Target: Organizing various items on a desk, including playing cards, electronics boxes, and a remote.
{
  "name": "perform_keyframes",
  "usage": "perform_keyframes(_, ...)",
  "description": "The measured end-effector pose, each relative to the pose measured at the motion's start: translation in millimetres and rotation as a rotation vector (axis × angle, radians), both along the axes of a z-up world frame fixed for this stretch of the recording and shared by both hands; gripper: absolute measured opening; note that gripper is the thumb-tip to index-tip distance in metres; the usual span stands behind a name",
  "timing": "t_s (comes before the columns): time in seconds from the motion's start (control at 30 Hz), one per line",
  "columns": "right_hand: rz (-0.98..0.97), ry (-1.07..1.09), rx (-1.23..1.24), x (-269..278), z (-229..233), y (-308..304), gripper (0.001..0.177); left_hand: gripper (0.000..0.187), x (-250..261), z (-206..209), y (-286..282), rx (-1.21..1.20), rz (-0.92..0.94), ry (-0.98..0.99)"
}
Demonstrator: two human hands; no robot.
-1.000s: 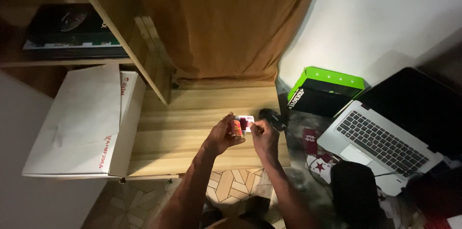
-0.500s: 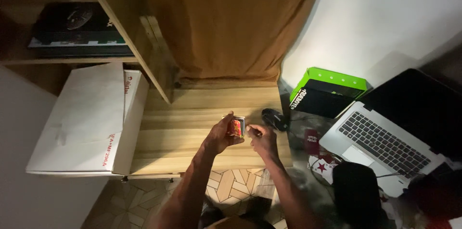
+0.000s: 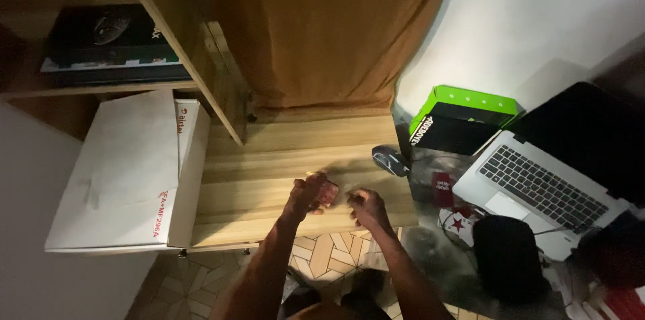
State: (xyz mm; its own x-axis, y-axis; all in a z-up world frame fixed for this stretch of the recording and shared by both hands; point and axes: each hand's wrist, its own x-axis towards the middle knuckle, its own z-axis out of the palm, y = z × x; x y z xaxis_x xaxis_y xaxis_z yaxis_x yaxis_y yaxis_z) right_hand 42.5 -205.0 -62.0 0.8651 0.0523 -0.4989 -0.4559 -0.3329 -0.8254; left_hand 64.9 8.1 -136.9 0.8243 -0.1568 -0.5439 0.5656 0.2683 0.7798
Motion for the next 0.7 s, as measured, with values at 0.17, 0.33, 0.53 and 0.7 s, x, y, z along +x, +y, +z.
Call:
perform_keyframes(0.17,-0.039,-0.007,-0.014,-15,-32,-15,0.021,0.070,-2,44,-4,1.263,-0.314,-0.272)
perform_keyframes(0.33,-0.181,-0.027,0.068,-31,-40,-60,0.018,0.063,11,63,-58,1.192,-0.005,-0.481)
perform_keyframes(0.53,-0.507,0.122,0.474,-48,-66,-170,0.019,0.031,30,12,-176,0.851,-0.002,-1.170)
perform_keyframes(0.7,-0.415,-0.170,-0.152,-75,-106,-266,0.027,0.031,15,30,-267,0.772,-0.681,-1.154)
